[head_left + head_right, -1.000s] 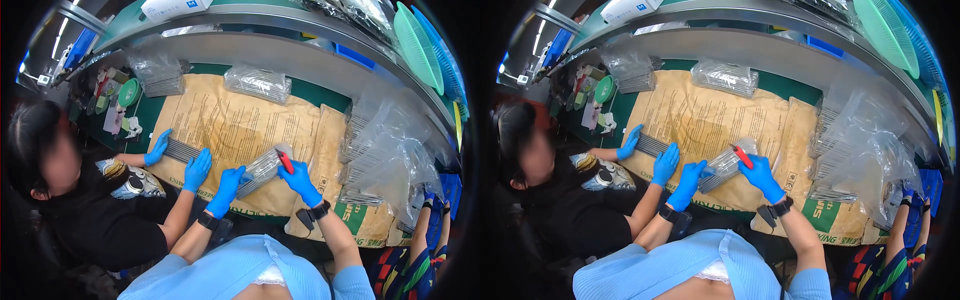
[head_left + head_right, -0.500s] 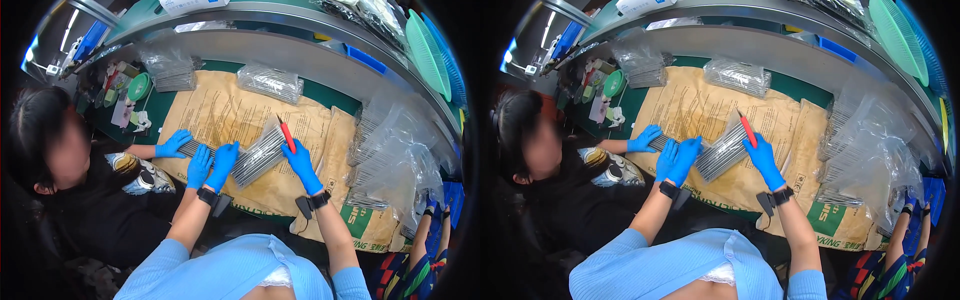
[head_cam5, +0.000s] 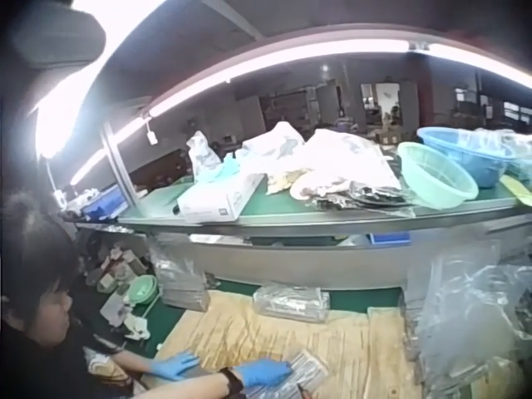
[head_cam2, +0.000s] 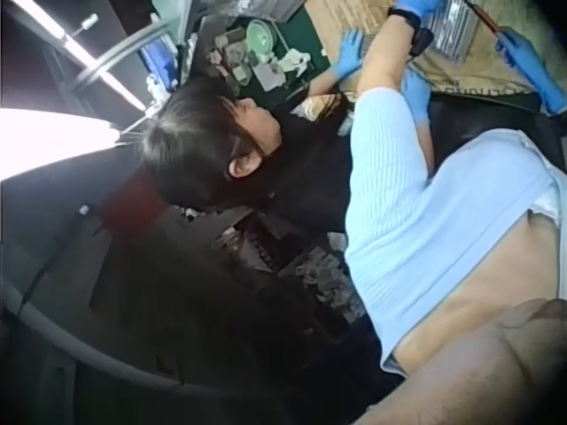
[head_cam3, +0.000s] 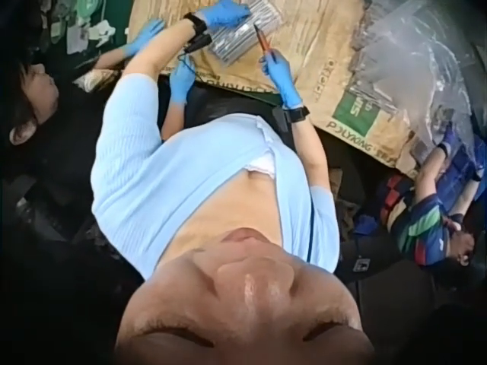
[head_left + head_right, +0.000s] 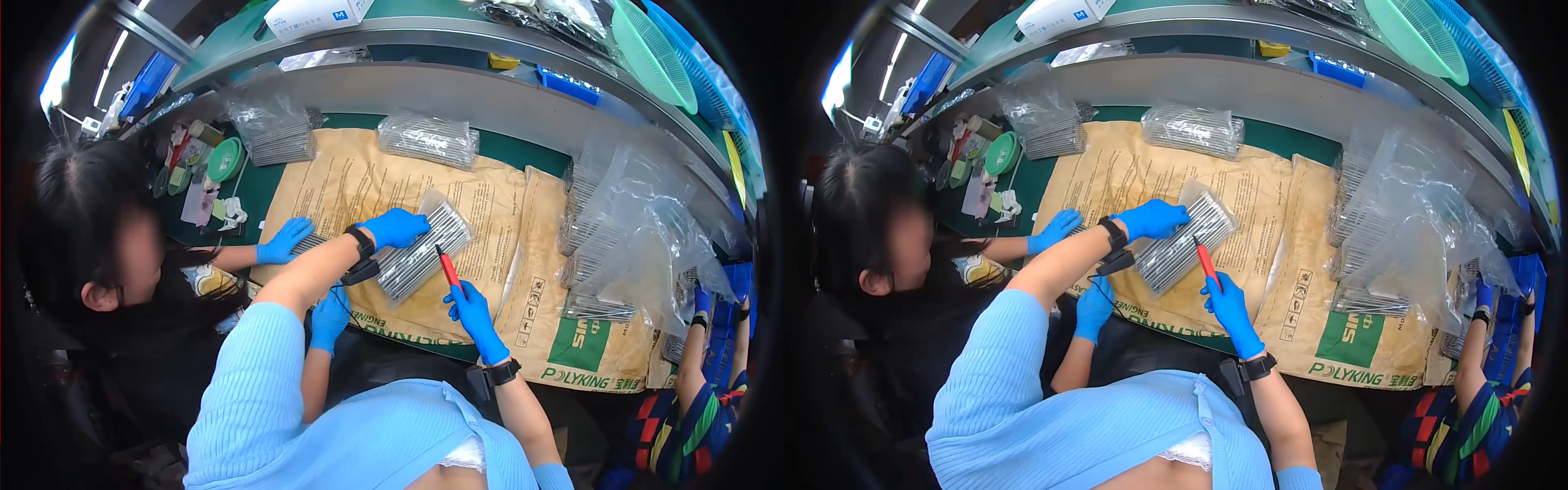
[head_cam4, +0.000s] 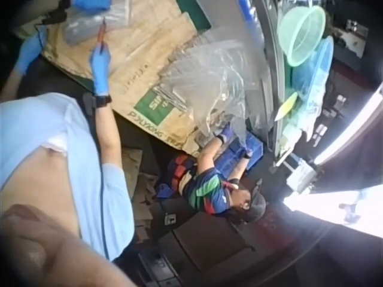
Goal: The person bags bundles of metal rods, uses a utility knife to trim the plastic bags, and then places the finished bundles into a cardboard box.
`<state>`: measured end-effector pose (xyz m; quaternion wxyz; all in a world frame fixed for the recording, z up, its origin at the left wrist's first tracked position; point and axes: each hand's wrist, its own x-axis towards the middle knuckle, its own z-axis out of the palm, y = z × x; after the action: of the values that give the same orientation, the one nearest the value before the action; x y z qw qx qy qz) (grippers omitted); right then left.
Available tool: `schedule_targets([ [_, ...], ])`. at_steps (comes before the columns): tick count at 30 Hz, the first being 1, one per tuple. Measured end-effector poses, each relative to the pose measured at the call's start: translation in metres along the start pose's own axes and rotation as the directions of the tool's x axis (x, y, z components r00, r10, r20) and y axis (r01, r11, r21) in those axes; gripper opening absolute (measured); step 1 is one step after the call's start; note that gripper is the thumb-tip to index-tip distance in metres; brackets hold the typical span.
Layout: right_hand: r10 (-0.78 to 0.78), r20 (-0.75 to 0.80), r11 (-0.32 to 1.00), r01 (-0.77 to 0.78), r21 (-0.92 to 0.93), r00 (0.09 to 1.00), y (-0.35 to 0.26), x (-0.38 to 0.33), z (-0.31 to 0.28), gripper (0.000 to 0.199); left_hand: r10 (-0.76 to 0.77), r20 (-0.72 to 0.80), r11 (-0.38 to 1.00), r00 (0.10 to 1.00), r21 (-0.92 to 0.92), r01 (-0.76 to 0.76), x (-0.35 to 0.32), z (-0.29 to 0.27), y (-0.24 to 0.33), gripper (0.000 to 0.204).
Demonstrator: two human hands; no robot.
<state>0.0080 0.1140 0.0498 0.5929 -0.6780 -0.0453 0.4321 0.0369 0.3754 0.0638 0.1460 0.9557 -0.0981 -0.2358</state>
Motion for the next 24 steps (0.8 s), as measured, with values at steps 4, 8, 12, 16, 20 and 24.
schedule_targets([
  [4, -0.008, -0.014, 1.000, 0.008, 0.020, 1.000, 0.006, -0.011, 0.002, 0.034, 0.087, 0.061, 0.981, 0.994, 0.171, -0.096, 0.017, 0.015, -0.018, 0.023],
  [8, 0.013, -0.030, 0.998, -0.011, 0.061, 0.999, 0.021, -0.019, -0.003, 0.033, 0.140, 0.016, 0.969, 0.990, 0.202, -0.140, 0.025, 0.022, -0.022, 0.022],
  [12, 0.043, -0.028, 0.992, -0.039, 0.119, 0.999, 0.037, -0.027, -0.001, 0.032, -0.042, 0.102, 0.992, 0.994, 0.125, 0.029, 0.031, 0.026, -0.018, 0.024],
  [16, 0.045, -0.040, 0.980, -0.037, 0.197, 0.998, 0.050, -0.029, -0.006, 0.033, 0.068, 0.344, 0.934, 0.936, 0.307, -0.181, 0.045, 0.009, 0.010, 0.017],
  [20, 0.062, -0.036, 0.976, -0.054, 0.211, 0.997, 0.063, -0.045, -0.004, 0.033, 0.173, 0.361, 0.887, 0.916, 0.348, -0.304, 0.034, 0.019, 0.038, 0.023],
  [24, 0.101, 0.004, 0.966, -0.099, 0.237, 0.995, 0.068, -0.046, 0.000, 0.034, 0.082, 0.319, 0.948, 0.944, 0.267, -0.172, 0.034, 0.014, 0.060, 0.024],
])
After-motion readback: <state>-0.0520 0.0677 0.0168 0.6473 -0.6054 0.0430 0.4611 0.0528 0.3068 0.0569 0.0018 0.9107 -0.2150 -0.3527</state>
